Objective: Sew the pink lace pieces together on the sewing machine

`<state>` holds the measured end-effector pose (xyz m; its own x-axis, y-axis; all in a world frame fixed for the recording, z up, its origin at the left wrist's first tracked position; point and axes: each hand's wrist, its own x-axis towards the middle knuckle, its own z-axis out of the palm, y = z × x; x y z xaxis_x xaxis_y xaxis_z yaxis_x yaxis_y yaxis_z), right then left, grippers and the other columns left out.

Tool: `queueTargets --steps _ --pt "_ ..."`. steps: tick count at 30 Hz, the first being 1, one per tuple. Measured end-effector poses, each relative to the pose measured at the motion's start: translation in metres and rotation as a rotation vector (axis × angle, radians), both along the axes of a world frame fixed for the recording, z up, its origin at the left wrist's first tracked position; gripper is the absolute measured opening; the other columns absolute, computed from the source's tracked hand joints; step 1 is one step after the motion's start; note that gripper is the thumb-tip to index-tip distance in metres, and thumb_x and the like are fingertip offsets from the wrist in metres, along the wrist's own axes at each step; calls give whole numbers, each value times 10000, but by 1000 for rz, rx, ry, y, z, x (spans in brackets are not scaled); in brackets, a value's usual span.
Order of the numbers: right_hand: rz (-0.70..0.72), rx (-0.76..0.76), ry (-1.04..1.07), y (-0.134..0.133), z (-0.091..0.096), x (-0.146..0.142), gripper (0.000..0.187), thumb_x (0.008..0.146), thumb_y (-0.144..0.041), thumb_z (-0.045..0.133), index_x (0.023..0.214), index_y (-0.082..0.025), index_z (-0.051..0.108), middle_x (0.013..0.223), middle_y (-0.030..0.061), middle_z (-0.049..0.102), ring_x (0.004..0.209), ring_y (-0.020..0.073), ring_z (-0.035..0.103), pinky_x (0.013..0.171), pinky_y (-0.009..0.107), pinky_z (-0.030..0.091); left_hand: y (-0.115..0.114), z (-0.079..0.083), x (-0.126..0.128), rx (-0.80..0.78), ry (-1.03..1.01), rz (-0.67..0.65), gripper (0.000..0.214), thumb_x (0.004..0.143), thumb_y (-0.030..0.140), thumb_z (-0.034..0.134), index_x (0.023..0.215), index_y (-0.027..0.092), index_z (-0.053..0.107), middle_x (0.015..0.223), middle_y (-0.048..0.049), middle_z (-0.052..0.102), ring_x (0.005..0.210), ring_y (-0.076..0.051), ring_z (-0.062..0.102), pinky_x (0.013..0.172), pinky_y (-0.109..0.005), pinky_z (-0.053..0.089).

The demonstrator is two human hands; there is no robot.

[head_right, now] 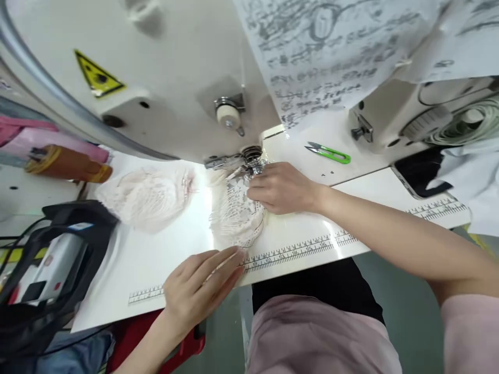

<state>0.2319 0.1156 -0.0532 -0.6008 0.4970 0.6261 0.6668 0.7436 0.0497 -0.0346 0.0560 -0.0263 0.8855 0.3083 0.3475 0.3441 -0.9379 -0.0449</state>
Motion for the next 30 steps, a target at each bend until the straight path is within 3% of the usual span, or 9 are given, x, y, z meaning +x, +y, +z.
queueTargets --steps 4,7,9,15,18,22,24,27,30 --pt "53 -63 -12 0 -1 -1 256 789 -67 389 665 -195 574 625 -46 601 609 99 492 492 256 232 11 -4 6 235 39 9 297 785 85 693 1073 119 631 1015 -77 715 734 -182 642 551 -304 481" --pt "72 -140 24 0 -1 1 217 750 -87 412 697 -195 593 628 -49 610 595 95 496 477 250 219 20 -1 9 242 98 -30 231 836 40 590 1058 99 614 1023 -105 710 760 -193 655 520 -293 480" --pt "85 -209 53 0 0 1 189 761 -130 425 750 -196 602 632 -50 609 582 93 493 477 245 218 25 6 10 91 32 38 193 884 61 522 1055 120 591 1011 -99 705 799 -184 664 545 -266 500" --pt "40 -352 0 -3 5 -3 249 871 -384 496 982 -176 575 719 -12 607 639 119 510 479 234 236 49 43 13 -577 -157 499 179 989 274 397 916 184 533 721 11 667 616 -117 641 494 -194 440" --pt "32 -310 28 -2 1 -5 142 917 -223 435 900 -185 571 687 -24 583 640 106 504 494 238 267 64 50 18 -679 -82 474 201 934 392 507 972 200 555 736 15 676 632 -138 637 496 -207 428" --pt "116 -302 95 0 -2 -2 164 952 -216 417 894 -184 567 704 -22 586 674 99 522 541 238 338 76 42 28 -695 2 388 334 799 409 683 1058 218 594 851 8 696 647 -141 620 496 -210 404" --pt "131 -310 103 0 -2 -1 173 957 -238 415 901 -181 568 715 -17 589 684 102 529 559 241 363 78 36 34 -675 -38 355 171 870 361 600 911 198 633 762 17 670 589 -115 575 499 -209 375" --pt "112 -320 121 -2 -1 -4 174 907 -344 508 916 -181 570 730 -17 599 689 114 547 586 255 398 79 28 41 -569 -132 312 392 954 339 454 615 163 539 494 42 469 445 -80 407 457 -222 280" --pt "67 -295 124 -2 -2 -7 103 835 -222 528 920 -186 573 721 -24 598 692 121 560 611 268 418 81 25 41 -419 -181 233 508 992 339 364 525 158 447 456 41 384 406 -68 314 440 -246 210"
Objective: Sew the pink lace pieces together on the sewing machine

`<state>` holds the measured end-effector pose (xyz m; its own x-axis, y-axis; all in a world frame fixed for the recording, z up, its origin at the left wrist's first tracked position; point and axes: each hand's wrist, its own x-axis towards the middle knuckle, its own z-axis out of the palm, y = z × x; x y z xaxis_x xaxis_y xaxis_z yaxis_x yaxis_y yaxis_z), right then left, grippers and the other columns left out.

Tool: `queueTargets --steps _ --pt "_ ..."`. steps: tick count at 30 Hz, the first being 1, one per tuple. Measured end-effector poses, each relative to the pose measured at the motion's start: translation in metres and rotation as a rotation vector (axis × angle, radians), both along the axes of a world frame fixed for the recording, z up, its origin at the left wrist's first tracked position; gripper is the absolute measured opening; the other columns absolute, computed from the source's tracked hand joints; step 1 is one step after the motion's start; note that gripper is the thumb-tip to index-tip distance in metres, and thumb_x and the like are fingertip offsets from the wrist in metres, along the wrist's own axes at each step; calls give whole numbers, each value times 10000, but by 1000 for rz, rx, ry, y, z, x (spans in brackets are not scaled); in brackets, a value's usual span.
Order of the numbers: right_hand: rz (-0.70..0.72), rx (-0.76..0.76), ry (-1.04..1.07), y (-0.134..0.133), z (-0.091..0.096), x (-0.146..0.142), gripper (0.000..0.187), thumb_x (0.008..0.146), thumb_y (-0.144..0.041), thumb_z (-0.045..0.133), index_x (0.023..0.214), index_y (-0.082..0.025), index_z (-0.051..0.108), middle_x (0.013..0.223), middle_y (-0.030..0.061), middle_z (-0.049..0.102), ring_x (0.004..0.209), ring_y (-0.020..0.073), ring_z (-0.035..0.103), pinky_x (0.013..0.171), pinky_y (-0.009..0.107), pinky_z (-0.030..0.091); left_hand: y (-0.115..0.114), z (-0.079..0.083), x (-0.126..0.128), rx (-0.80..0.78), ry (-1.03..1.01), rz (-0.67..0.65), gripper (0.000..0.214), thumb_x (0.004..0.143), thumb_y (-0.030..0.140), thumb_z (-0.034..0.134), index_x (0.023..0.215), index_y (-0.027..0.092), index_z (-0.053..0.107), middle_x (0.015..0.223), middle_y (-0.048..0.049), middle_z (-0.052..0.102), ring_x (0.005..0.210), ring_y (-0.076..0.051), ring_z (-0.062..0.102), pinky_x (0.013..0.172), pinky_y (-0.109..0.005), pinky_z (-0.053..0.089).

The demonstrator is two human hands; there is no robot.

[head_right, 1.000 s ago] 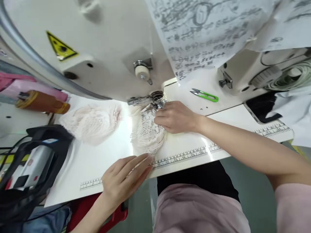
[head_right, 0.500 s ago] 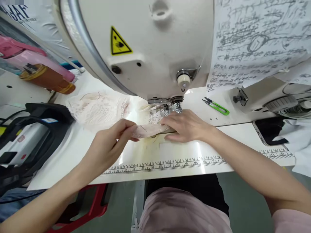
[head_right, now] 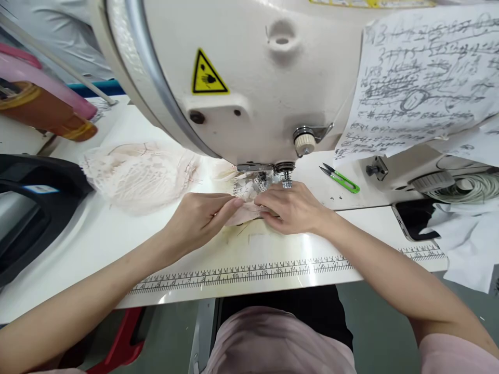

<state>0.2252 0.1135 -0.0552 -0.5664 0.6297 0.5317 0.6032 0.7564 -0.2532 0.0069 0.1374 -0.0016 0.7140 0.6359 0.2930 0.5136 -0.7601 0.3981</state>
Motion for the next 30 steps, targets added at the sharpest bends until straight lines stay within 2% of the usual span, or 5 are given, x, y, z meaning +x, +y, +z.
queueTargets --steps 6,14,19,23,30 --pt "29 114 34 4 -6 1 194 778 -46 446 777 -204 558 779 -19 635 754 138 579 651 298 446 3 -9 -4 146 152 -261 396 930 497 473 804 155 629 624 0 578 560 -121 524 512 -247 354" --pt "82 53 82 2 2 2 301 738 5 395 844 -219 565 910 -5 660 892 168 584 733 341 494 1 -34 1 506 84 -208 205 903 55 437 840 162 600 599 24 548 530 -117 476 512 -257 344" --pt "46 -135 -160 2 9 2 404 760 -146 491 1163 -177 499 1220 97 571 1128 273 508 860 489 491 0 -38 -3 481 -54 -157 141 891 72 485 917 167 586 594 34 534 522 -112 457 518 -267 329" --pt "27 -25 -95 1 3 3 182 885 -208 545 1065 -218 570 1132 34 638 1039 187 579 886 412 505 1 -41 -5 486 -79 -146 119 884 80 506 895 164 589 569 42 512 513 -109 447 524 -279 322" --pt "103 8 -24 1 -1 8 161 875 -192 591 1026 -229 636 1053 -19 714 997 142 652 909 353 532 5 -39 -6 641 -17 -172 158 882 68 500 839 181 602 672 18 635 617 -129 583 589 -291 437"
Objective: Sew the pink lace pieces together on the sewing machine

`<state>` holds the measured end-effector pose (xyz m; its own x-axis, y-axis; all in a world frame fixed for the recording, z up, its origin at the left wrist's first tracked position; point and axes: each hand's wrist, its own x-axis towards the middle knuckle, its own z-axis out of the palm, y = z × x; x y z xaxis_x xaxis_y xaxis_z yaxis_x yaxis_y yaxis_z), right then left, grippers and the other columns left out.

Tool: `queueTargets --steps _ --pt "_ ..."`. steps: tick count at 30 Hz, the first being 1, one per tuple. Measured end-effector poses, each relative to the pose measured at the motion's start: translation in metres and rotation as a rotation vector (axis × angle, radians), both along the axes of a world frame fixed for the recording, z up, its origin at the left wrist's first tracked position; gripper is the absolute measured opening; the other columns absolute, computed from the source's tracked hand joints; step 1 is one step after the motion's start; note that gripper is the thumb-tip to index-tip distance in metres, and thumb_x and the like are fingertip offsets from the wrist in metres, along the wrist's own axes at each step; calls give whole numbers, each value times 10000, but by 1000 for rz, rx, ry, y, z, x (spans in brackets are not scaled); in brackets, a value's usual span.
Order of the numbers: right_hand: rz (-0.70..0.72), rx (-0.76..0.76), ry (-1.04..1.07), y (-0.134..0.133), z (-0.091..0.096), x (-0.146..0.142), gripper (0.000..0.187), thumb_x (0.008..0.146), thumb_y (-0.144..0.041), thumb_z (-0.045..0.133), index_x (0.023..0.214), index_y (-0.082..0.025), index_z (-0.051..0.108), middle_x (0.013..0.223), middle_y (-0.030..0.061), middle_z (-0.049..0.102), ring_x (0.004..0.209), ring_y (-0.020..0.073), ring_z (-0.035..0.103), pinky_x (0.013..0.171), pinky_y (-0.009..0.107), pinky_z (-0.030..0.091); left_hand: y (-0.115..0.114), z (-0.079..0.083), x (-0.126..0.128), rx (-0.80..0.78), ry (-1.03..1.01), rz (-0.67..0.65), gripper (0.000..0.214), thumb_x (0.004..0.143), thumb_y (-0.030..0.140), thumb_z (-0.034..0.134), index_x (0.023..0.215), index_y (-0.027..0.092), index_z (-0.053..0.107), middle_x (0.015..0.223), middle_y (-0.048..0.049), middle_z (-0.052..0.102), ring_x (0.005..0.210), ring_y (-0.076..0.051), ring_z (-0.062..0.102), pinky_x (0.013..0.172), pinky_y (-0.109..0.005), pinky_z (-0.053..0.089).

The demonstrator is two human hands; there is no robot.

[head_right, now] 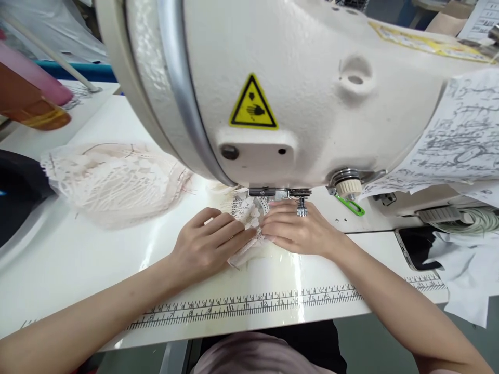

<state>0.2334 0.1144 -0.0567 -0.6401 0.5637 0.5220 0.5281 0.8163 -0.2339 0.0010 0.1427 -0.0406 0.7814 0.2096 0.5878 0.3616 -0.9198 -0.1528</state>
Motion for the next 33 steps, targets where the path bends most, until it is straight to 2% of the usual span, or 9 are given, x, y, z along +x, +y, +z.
queueTargets --steps 1,3,5,13,19,24,28,33 --pt "-14 0 -1 0 0 0 154 881 -195 586 1022 -225 638 1034 -20 720 988 143 659 903 345 538 1 0 0 -20 -1 -20 152 887 82 487 863 173 606 781 -13 686 738 -154 640 670 -310 489" --pt "-41 12 -4 -1 0 -2 150 885 -196 583 1022 -216 640 1007 -15 727 998 152 662 884 334 549 1 -2 1 -96 10 -53 164 899 115 452 935 143 610 1011 -81 708 998 -210 654 863 -365 526" --pt "-53 30 -4 -2 1 -4 151 883 -190 587 1024 -204 639 992 -8 730 1007 159 661 865 322 558 2 -5 1 -173 31 -67 199 906 157 435 1000 109 603 1118 -122 683 1104 -234 625 937 -374 526" --pt "-80 101 -7 -2 4 -9 130 923 -200 525 960 -193 650 903 -16 738 949 129 675 804 271 577 1 -8 2 -218 21 -43 197 853 134 469 1001 103 595 1113 -120 691 1056 -229 656 839 -325 589" --pt "-76 140 17 1 8 -11 152 936 -202 501 912 -184 650 847 -16 734 892 124 685 748 249 580 0 -6 4 -252 37 -28 199 884 171 465 1026 108 589 1114 -113 692 1068 -224 651 853 -328 585" --pt "-77 115 32 2 4 -8 138 936 -205 502 924 -171 635 835 3 720 880 134 682 742 268 565 -1 -7 4 -300 62 -5 221 863 147 477 1052 113 586 1150 -108 678 1113 -234 626 850 -339 588" --pt "-127 110 -46 2 1 -5 171 954 -223 460 952 -202 631 857 0 714 876 126 673 721 275 536 -2 -8 4 -319 57 0 247 861 139 480 1084 115 582 1167 -106 670 1136 -234 611 862 -348 586" --pt "-260 240 -100 0 10 -6 180 949 -205 463 892 -212 633 805 -35 714 716 79 641 599 244 450 -2 -12 7 -338 42 -5 323 834 72 489 1147 95 563 1204 -114 651 1155 -229 598 893 -353 575"
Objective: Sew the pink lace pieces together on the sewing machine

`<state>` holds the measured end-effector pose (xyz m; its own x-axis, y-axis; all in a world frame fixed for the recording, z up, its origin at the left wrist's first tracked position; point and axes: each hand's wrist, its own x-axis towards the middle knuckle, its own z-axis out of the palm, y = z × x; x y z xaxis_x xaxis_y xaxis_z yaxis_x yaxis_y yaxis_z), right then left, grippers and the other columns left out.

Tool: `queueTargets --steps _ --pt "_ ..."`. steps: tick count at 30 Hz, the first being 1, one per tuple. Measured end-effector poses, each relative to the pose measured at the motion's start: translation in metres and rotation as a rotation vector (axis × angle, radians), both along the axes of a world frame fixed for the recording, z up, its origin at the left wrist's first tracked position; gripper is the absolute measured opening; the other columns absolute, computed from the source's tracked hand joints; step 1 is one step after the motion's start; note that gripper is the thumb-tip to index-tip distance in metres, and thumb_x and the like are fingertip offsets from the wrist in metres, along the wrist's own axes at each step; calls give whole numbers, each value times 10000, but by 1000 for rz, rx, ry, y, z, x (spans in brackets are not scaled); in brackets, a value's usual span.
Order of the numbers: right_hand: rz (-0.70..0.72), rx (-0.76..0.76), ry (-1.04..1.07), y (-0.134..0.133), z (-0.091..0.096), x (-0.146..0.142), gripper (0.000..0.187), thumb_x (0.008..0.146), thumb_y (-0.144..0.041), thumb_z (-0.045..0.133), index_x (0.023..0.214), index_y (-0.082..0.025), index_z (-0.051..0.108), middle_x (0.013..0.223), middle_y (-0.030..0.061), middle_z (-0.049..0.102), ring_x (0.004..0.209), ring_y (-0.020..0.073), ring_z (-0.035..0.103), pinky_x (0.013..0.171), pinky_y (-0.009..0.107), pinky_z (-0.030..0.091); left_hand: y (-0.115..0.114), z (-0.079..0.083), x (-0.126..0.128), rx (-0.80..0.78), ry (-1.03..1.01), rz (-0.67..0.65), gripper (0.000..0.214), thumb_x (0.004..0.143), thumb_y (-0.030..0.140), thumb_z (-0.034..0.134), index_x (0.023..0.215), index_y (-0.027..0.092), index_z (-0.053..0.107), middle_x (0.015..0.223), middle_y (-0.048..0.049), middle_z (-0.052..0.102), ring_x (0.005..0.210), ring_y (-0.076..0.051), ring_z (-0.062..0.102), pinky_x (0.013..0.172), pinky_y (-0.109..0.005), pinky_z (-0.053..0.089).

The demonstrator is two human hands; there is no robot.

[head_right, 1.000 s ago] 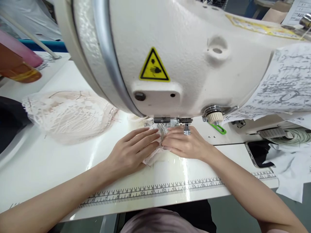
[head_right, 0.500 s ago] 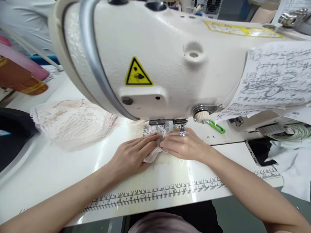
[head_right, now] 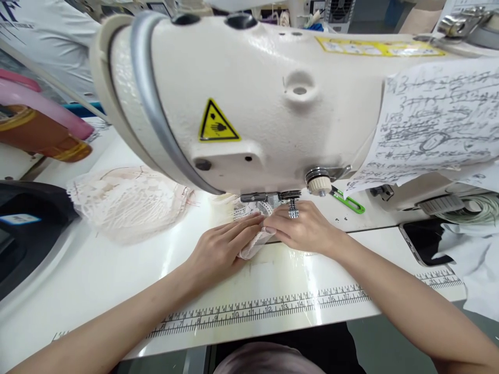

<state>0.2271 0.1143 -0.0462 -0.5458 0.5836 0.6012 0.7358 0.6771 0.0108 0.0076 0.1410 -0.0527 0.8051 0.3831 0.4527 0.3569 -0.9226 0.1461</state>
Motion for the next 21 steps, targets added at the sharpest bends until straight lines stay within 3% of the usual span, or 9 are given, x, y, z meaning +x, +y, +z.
queueTargets --steps 5,11,21 --pt "-79 5 -55 0 4 0 180 938 -197 464 889 -222 636 783 -60 705 608 68 577 576 259 412 1 -4 2 3 -19 5 319 866 57 472 1172 94 551 1202 -113 652 1151 -219 600 889 -350 578" --pt "86 -176 15 1 -7 1 169 940 -227 478 940 -210 646 886 -7 711 882 124 650 699 276 509 1 2 0 12 -22 -14 223 856 72 469 1044 102 584 1161 -118 671 1140 -220 609 943 -357 549" --pt "69 -90 3 -3 -17 -19 191 913 -157 515 911 -228 692 905 -14 729 913 125 650 776 265 545 3 2 -6 -6 21 98 120 784 90 487 870 159 537 1178 -128 659 1070 -227 650 806 -328 598"
